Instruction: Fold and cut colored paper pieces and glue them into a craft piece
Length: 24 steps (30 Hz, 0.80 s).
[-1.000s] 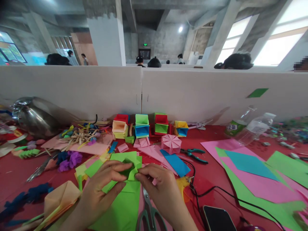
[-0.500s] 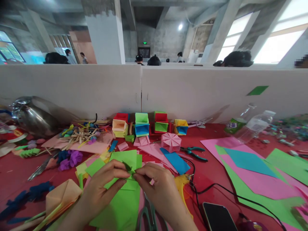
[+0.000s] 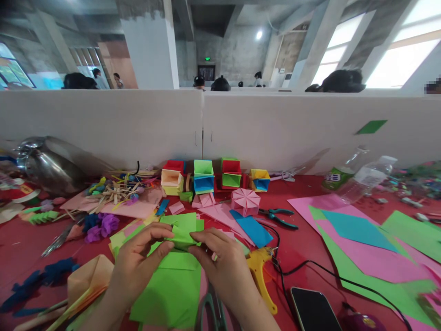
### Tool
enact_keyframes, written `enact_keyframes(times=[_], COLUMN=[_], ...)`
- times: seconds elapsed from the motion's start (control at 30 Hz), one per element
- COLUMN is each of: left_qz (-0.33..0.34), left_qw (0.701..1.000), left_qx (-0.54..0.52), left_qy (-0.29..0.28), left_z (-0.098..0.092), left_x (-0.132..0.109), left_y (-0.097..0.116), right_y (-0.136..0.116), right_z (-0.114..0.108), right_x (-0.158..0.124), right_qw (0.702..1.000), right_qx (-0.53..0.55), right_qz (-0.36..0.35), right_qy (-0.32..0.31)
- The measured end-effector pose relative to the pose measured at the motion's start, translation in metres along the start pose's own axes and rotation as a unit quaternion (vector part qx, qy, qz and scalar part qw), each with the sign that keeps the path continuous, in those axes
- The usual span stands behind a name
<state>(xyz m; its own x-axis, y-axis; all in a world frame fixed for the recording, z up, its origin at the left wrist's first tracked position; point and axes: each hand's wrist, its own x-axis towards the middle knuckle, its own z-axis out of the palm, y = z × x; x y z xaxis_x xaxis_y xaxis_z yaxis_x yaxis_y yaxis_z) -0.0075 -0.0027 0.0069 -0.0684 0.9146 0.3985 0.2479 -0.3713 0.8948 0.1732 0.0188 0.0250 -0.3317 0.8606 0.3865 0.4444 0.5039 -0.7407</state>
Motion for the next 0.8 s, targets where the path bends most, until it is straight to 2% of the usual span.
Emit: enact_keyframes(times=[0.17, 0.3, 0.53, 0.8], left_qz=[-0.044, -0.024, 0.023, 0.058], left_qw=[0.996, 0.993, 0.994, 0.997], left_qx=[-0.078, -0.115, -0.066, -0.036], left_qy=[0.022, 0.028, -0.08, -0.044], left_z=[0.003, 0.002, -0.01, -0.009], left_x=[-0.003, -0.004, 0.0, -0.001], left_y=[0.0, 0.002, 0.003, 0.003], right_y=[-0.001, -0.003, -0.007, -0.009], right_z=[0.003, 0.004, -0.003, -0.002], right_x=[0.003, 0.004, 0.004, 0.005], right_qw=[0.994, 0.992, 0.991, 0.991], right_qx=[0.067, 0.104, 0.11, 0.115], right_qz=[0.063, 0.022, -0.025, -0.021], right_qy=[-0.056, -0.068, -0.069, -0.065])
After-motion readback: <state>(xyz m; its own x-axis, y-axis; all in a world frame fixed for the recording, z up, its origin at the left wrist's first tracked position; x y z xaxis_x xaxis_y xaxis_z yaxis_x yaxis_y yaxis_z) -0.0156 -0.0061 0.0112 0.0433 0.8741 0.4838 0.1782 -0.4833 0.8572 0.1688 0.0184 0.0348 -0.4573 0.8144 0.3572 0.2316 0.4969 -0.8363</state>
